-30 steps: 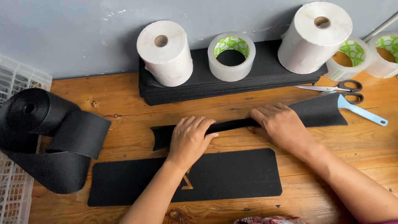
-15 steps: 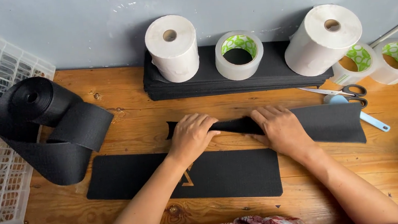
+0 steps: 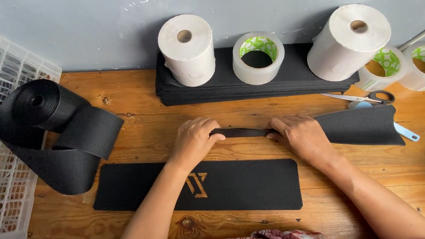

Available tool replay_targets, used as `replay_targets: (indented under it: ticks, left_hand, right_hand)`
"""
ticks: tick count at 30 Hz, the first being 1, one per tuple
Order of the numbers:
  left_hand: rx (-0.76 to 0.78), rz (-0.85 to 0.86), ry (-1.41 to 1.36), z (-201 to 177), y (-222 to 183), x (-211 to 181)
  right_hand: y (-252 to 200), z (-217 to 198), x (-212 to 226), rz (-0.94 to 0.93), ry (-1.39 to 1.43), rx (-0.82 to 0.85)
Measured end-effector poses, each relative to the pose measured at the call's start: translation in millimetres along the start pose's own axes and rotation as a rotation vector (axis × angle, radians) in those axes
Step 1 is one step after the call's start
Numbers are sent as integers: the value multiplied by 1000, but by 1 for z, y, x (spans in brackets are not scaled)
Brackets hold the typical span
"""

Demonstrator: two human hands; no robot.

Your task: The person applies a liquid adhesive or primer to a black strap using a blue applicator and then folds the strap to attach the backing material.

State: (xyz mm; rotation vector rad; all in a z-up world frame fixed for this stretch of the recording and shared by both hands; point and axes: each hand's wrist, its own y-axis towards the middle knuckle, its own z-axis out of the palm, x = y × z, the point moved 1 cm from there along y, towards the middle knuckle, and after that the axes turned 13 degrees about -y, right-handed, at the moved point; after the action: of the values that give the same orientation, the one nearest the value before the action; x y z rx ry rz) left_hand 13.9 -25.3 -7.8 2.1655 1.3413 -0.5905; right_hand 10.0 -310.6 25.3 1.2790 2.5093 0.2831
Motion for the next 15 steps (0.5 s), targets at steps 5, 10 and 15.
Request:
replay_targets:
  ticks: [5, 10, 15]
  left_hand:
    - [54, -83, -64, -26, 2, -11]
    - [44, -101, -82, -22, 1, -3]
    - [122, -102, 36, -28, 2, -18]
  right_hand:
    - [-7, 14, -9, 17, -9, -22]
    - [-7, 18, -8, 20, -38, -11]
    - [-7, 14, -7, 13, -36, -4]
